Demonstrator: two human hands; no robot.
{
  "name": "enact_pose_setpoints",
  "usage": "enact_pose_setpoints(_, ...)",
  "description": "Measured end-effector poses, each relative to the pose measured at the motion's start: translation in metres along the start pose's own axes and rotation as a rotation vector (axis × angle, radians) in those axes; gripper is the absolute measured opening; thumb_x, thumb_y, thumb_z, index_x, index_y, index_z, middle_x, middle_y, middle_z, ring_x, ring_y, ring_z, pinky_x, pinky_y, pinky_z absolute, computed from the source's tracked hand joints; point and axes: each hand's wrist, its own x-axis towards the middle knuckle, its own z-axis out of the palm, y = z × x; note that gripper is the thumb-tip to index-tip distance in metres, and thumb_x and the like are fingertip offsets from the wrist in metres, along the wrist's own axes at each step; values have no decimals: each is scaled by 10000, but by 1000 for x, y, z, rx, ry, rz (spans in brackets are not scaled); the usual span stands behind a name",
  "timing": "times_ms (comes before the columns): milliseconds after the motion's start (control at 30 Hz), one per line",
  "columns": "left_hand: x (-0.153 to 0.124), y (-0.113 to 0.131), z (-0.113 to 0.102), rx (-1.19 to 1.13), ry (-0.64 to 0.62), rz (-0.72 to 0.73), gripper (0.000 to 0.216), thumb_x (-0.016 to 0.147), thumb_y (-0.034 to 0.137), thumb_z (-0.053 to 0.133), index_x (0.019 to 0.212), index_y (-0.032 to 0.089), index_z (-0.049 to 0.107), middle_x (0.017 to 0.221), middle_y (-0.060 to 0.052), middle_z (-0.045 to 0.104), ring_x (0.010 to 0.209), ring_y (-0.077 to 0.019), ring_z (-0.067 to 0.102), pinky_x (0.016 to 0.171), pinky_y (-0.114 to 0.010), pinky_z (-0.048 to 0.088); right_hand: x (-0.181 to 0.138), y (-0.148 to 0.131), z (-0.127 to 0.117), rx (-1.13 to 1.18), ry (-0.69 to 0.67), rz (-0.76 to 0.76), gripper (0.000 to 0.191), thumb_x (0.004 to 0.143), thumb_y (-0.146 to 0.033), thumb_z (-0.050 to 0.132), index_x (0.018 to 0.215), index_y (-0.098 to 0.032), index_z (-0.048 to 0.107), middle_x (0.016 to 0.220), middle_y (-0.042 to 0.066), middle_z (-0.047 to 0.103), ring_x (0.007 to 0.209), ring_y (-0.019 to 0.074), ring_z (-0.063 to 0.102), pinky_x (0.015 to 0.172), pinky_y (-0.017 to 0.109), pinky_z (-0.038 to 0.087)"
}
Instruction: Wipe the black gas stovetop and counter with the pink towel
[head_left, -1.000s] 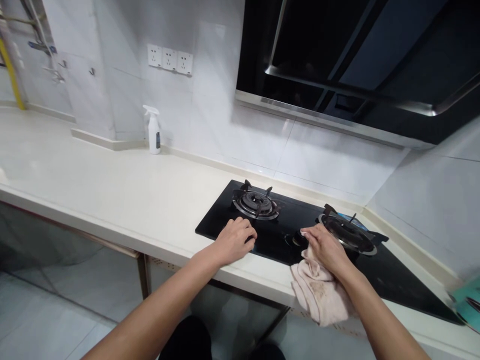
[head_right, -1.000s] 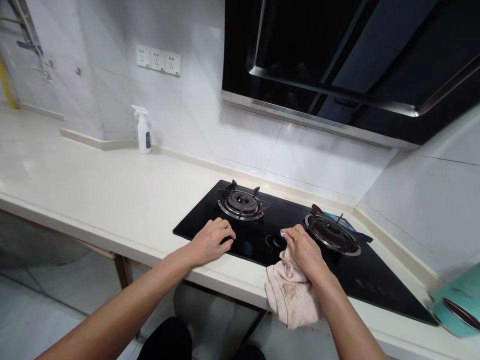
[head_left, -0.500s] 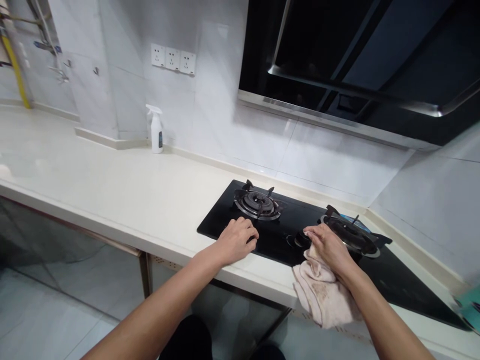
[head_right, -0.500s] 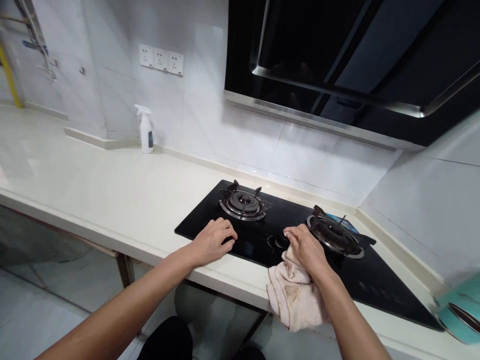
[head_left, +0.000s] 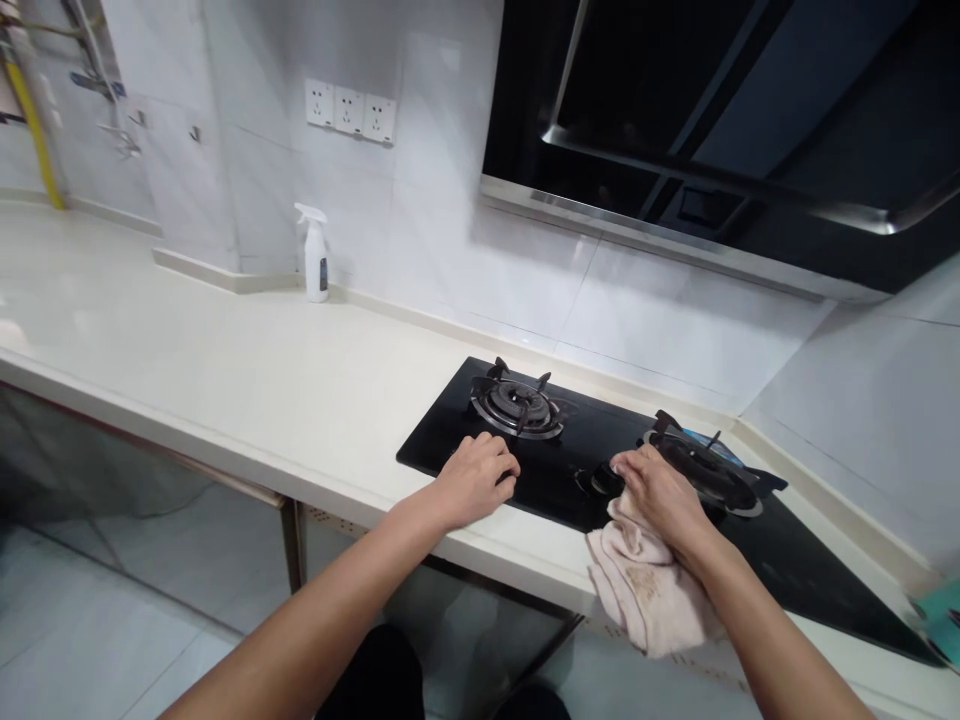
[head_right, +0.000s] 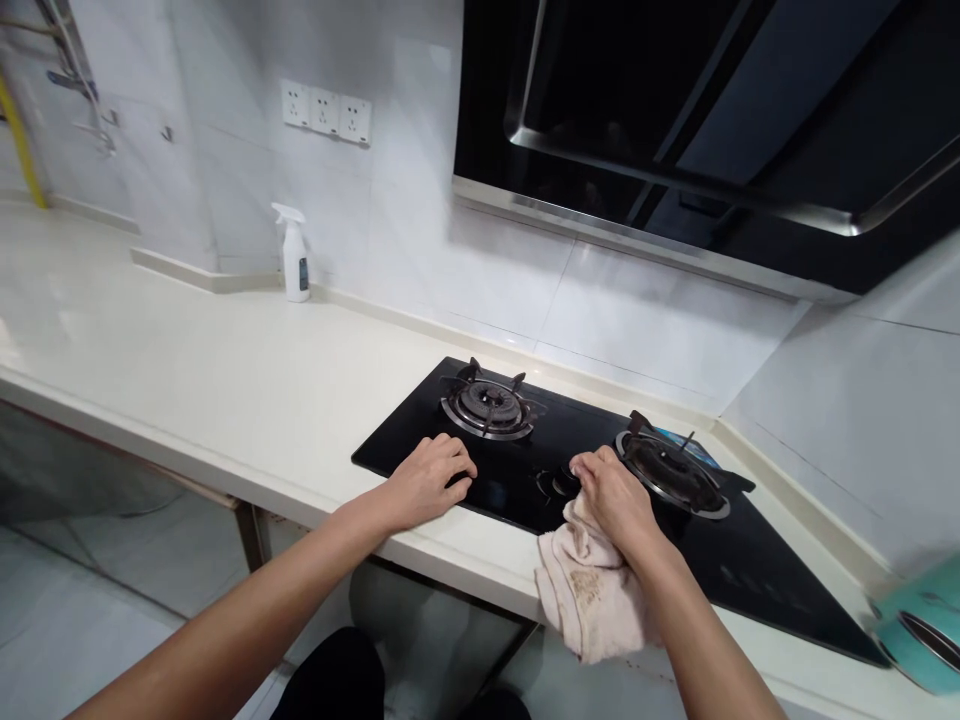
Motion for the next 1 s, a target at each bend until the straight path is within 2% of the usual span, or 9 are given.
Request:
enact_pose_setpoints(100,0,0,1,12,4,7,192,961,244,529,995,213,716,1053,-53,654,1012,-223,543,856,-380,399,-4,3,-2,10,-2,-11,311,983,-384,423,911,-270,703,910,37,598,720,169,568,670,308,412)
enact_pose_setpoints(300,0,2,-2,17,2,-7,192,962,244,526,983,219,715,1053,-56,659,1006,-227,545,848,-381,400,12,-3,0,-62,-19,30,315,973,-339,410,922,-261,711,880,35,576,737,170,568,661,304,386)
enact_pose_setpoints(533,0,3,-1,13,10,-4,182,950,235,535,971,222,716,1044,-52,655,1006,-225,541,855,-384,404,-2,1,-3,-59,-22,-45,331,1002,-377,390,925,-268,692,924,33,591,731,160,570,649,304,384)
enact_pose_setpoints(767,1,2,-1,17,5,-12,189,962,246,528,980,222,715,1047,-53,652,1011,-226,542,854,-384,398,14,-11,2,-125,-27,36,328,984,-326,379,923,-248,692,877,38,553,707,166,553,643,308,374)
enact_pose_setpoints(867,0,1,0,7,2,-14,185,962,244,530,985,226,713,1050,-49,654,1020,-225,544,869,-384,400,5,-13,0,-93,-15,14,339,995,-340,355,912,-246,671,877,38,542,696,167,549,662,318,394)
enact_pose_setpoints(1000,-1,0,0,17,9,-2,189,958,239,526,984,226,713,1043,-53,657,1010,-226,547,865,-385,403,-24,-13,-12,49,-29,-54,336,1020,-395,344,957,-264,646,924,43,575,806,190,588,762,337,435)
